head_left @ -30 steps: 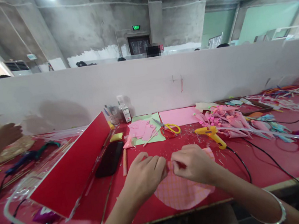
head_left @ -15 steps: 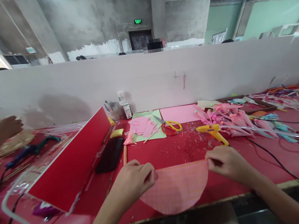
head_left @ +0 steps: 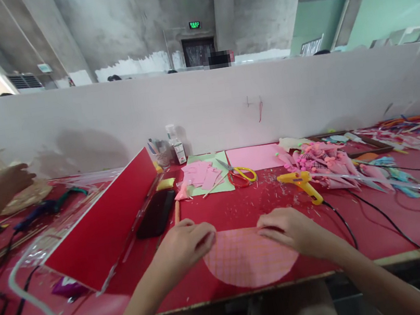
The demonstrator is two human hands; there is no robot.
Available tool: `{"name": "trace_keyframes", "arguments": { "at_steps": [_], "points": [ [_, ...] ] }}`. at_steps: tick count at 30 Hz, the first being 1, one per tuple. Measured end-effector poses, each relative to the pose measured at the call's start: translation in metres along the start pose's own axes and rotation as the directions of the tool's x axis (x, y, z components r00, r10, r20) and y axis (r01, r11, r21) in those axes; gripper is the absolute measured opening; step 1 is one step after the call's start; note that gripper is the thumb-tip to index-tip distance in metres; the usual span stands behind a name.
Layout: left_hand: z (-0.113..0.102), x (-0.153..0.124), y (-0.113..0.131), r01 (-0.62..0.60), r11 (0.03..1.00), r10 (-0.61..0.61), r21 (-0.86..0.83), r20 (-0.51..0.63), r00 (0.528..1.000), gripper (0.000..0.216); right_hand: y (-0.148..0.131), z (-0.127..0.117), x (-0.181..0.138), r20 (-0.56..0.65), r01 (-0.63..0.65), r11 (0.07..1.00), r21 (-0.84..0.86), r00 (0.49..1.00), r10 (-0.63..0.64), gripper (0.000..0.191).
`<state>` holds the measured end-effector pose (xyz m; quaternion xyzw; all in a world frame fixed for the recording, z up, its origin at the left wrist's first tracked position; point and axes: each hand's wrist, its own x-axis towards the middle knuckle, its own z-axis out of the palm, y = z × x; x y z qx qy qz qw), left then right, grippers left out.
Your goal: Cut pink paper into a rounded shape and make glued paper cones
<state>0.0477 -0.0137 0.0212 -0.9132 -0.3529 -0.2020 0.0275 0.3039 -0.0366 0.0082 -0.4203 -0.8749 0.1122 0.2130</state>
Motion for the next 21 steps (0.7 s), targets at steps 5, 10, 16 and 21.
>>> {"name": "trace_keyframes", "arguments": {
  "at_steps": [5,10,16,21],
  "points": [
    [0.002,-0.017,-0.033,0.385,0.881,-0.403,-0.276,-0.01,0.915,0.025,0.015,-0.007,-0.011,-0.041,-0.132,0.97,0.203,0.989,0.144,0.025],
    [0.032,-0.016,-0.001,0.277,0.463,-0.391,-0.842,0.086,0.916,0.039,0.02,0.014,-0.001,-0.142,-0.177,0.88,0.441,0.954,0.263,0.023],
    [0.046,-0.011,0.029,0.388,0.438,-0.48,-0.811,0.154,0.864,0.029,0.021,0.045,0.01,-0.242,-0.159,0.84,0.519,0.915,0.323,0.018],
    [0.044,-0.009,0.033,0.42,0.656,-0.593,-0.627,-0.084,0.801,0.034,-0.016,0.048,0.004,-0.515,-0.049,0.972,0.229,0.841,0.163,0.043]
  ]
}}
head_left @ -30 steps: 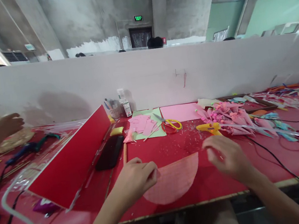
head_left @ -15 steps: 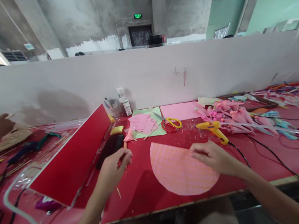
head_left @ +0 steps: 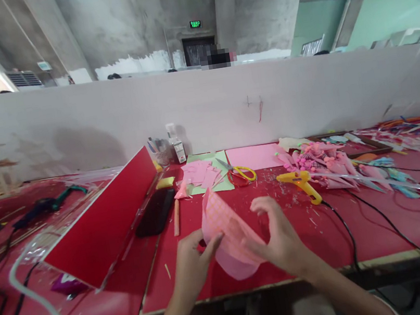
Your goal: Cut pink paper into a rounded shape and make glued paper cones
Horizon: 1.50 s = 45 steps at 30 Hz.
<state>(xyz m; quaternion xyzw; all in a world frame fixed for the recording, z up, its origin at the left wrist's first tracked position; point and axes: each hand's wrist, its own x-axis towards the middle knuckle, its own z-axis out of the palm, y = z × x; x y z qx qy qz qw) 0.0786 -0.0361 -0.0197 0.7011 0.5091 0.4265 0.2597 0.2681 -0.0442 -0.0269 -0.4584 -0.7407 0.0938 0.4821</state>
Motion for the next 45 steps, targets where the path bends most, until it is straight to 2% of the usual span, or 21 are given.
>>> {"name": "trace_keyframes", "arguments": {
  "at_steps": [2,3,5,8,10,13,15,17,21,23,26,29,33,37,40,42,44,45],
  "points": [
    [0.003,-0.001,0.006,-0.059,0.997,0.06,0.042,-0.029,0.998,0.037,-0.017,0.002,-0.003,0.122,0.043,0.999,0.007,0.992,-0.043,0.054],
    [0.004,-0.002,0.01,-0.09,0.995,0.091,0.04,-0.022,0.996,0.039,-0.024,0.002,-0.003,0.16,0.026,1.0,0.007,0.987,-0.026,0.052],
    [0.006,-0.001,0.016,-0.127,0.992,0.127,-0.007,0.019,0.992,0.042,-0.032,0.001,-0.001,0.223,-0.043,0.998,0.039,0.974,0.033,0.04],
    [0.003,0.004,0.02,-0.111,0.989,0.12,-0.094,0.097,0.988,0.04,-0.028,-0.006,0.008,0.287,-0.13,0.981,0.143,0.954,0.084,0.012],
    [-0.002,0.007,0.02,-0.087,0.991,0.1,-0.104,0.129,0.987,0.039,-0.019,-0.014,0.015,0.255,-0.163,0.973,0.164,0.96,0.117,0.021],
    [-0.013,0.013,0.013,-0.046,0.998,0.052,-0.043,0.161,0.986,0.04,0.002,-0.025,0.021,0.123,-0.242,0.961,0.133,0.966,0.226,0.027],
    [-0.02,0.019,0.002,-0.018,0.995,0.0,0.095,0.183,0.983,0.042,0.02,-0.03,0.021,0.044,-0.294,0.947,0.125,0.956,0.291,0.026],
    [-0.028,0.031,-0.017,-0.016,0.924,-0.051,0.382,0.164,0.985,0.042,0.038,-0.03,0.016,0.002,-0.334,0.94,0.071,0.942,0.335,0.026],
    [-0.05,0.068,-0.067,0.128,0.814,-0.124,0.567,-0.045,0.991,0.03,0.07,-0.021,-0.003,0.019,-0.397,0.916,-0.055,0.917,0.398,0.029],
    [-0.061,0.089,-0.091,0.239,0.733,-0.186,0.637,-0.15,0.971,0.043,0.08,-0.015,-0.013,0.019,-0.42,0.904,-0.08,0.906,0.423,0.031],
    [-0.067,0.112,-0.116,0.32,0.648,-0.278,0.691,-0.177,0.944,0.055,0.086,-0.01,-0.024,0.045,-0.448,0.888,-0.101,0.89,0.454,0.031],
    [-0.062,0.121,-0.128,0.35,0.582,-0.312,0.734,-0.196,0.93,0.059,0.087,-0.01,-0.028,0.072,-0.474,0.876,-0.088,0.874,0.48,0.031],
    [-0.057,0.123,-0.129,0.355,0.53,-0.319,0.77,-0.207,0.925,0.064,0.088,-0.01,-0.028,0.078,-0.497,0.867,-0.033,0.864,0.498,0.03],
    [-0.053,0.12,-0.114,0.292,0.531,-0.277,0.795,-0.163,0.947,0.069,0.089,-0.009,-0.025,0.08,-0.543,0.836,0.074,0.839,0.538,0.029],
    [-0.032,0.104,-0.09,0.136,0.558,-0.123,0.819,-0.08,0.989,0.061,0.088,-0.008,-0.021,0.055,-0.572,0.809,0.134,0.82,0.57,0.028],
    [-0.009,0.088,-0.074,-0.062,0.594,-0.027,0.802,0.097,0.995,0.057,0.087,-0.008,-0.018,0.031,-0.583,0.799,0.149,0.81,0.585,0.027],
    [0.015,0.071,-0.062,-0.249,0.627,0.04,0.738,0.289,0.956,0.052,0.086,-0.007,-0.015,0.018,-0.588,0.795,0.153,0.805,0.592,0.027],
    [0.025,0.064,-0.058,-0.338,0.643,0.075,0.688,0.383,0.921,0.051,0.086,-0.006,-0.015,0.017,-0.589,0.794,0.153,0.804,0.594,0.027]
  ]
}}
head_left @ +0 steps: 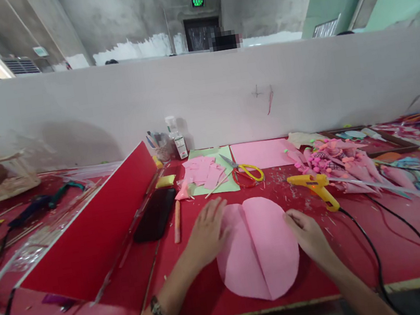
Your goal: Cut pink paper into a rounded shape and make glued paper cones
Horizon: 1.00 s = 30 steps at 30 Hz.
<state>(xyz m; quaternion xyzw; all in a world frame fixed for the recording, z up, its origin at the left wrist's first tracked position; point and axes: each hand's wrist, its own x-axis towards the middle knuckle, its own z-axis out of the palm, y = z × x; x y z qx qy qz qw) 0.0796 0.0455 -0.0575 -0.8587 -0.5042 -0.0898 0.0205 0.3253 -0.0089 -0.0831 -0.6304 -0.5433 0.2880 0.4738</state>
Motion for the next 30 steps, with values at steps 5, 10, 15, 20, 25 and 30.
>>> {"name": "trace_keyframes", "arguments": {
  "at_steps": [5,10,15,20,25,30],
  "points": [
    [0.01,-0.004,0.023,-0.184,0.978,0.193,-0.098,0.095,0.976,0.042,0.001,0.0,0.001,0.042,-0.054,0.998,0.03,0.998,0.052,0.024],
    [0.009,0.004,0.02,-0.176,0.978,0.187,-0.11,0.099,0.977,0.035,0.001,-0.002,0.001,0.061,-0.104,0.994,0.035,0.993,0.102,0.029],
    [0.013,0.013,0.021,-0.11,0.989,0.119,-0.094,0.096,0.988,0.03,0.002,-0.003,-0.006,0.084,-0.044,0.998,-0.038,0.995,0.047,0.023],
    [0.016,0.016,0.029,-0.054,0.998,0.056,-0.029,0.078,0.995,0.035,0.003,-0.001,-0.017,0.082,-0.02,0.981,-0.193,0.996,0.037,0.017],
    [0.018,0.023,0.031,-0.058,0.998,0.058,-0.005,0.078,0.995,0.04,-0.001,0.003,-0.025,0.077,0.002,0.938,-0.348,0.997,0.026,0.016],
    [0.018,0.027,0.029,-0.07,0.998,0.069,0.006,0.098,0.993,0.043,-0.002,0.005,-0.029,0.07,0.044,0.88,-0.474,0.997,-0.012,0.019]
  ]
}}
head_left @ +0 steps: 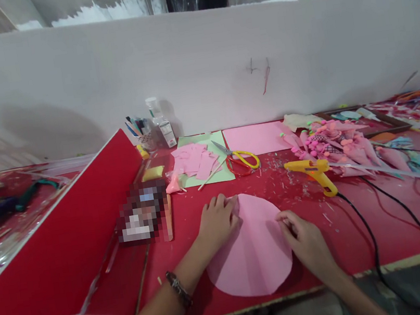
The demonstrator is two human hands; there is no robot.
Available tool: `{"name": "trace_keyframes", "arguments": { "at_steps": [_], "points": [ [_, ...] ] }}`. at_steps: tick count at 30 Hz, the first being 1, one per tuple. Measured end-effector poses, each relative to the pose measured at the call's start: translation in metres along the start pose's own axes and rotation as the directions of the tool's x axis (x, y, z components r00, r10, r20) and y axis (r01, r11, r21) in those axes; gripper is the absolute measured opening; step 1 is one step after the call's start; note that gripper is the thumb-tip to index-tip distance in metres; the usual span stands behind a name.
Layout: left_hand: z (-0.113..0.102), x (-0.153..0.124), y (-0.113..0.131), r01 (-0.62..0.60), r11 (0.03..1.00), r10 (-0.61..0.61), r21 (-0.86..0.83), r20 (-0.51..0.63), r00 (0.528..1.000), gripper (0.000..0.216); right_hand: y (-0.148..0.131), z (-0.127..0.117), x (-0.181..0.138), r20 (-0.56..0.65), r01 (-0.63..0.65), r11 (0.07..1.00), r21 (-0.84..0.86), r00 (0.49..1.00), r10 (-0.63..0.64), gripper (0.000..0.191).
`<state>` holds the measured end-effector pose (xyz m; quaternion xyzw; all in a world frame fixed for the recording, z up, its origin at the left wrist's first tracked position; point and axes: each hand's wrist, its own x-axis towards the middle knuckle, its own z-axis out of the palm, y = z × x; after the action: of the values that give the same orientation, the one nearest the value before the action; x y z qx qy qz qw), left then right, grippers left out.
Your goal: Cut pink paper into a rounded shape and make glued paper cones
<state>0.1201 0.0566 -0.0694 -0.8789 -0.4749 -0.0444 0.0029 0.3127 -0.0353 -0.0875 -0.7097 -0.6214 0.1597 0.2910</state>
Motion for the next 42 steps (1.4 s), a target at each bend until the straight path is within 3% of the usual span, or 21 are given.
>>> {"name": "trace_keyframes", "arguments": {
  "at_steps": [11,20,27,32,42],
  "points": [
    [0.003,0.002,0.004,-0.005,0.999,0.005,0.047,0.01,1.0,0.048,-0.002,0.005,-0.006,0.051,0.055,0.986,-0.155,0.998,-0.048,0.02],
    [0.003,0.001,0.007,0.009,0.999,-0.01,0.046,0.016,1.0,0.047,0.002,0.005,-0.013,0.023,0.041,0.988,-0.15,0.999,-0.038,0.022],
    [-0.002,-0.01,0.01,0.031,0.999,-0.031,0.011,0.021,0.999,0.043,0.0,-0.001,-0.013,-0.061,-0.069,0.996,0.057,0.995,0.073,0.023],
    [0.0,-0.031,0.017,0.058,0.998,-0.057,-0.018,0.009,0.998,0.042,-0.006,-0.006,-0.015,0.099,-0.127,0.946,0.299,0.99,0.101,0.027],
    [0.01,-0.035,0.019,0.03,0.999,-0.031,-0.044,-0.019,0.999,0.044,-0.003,-0.006,-0.031,0.04,-0.025,0.995,0.099,0.999,0.021,0.018]
  ]
}}
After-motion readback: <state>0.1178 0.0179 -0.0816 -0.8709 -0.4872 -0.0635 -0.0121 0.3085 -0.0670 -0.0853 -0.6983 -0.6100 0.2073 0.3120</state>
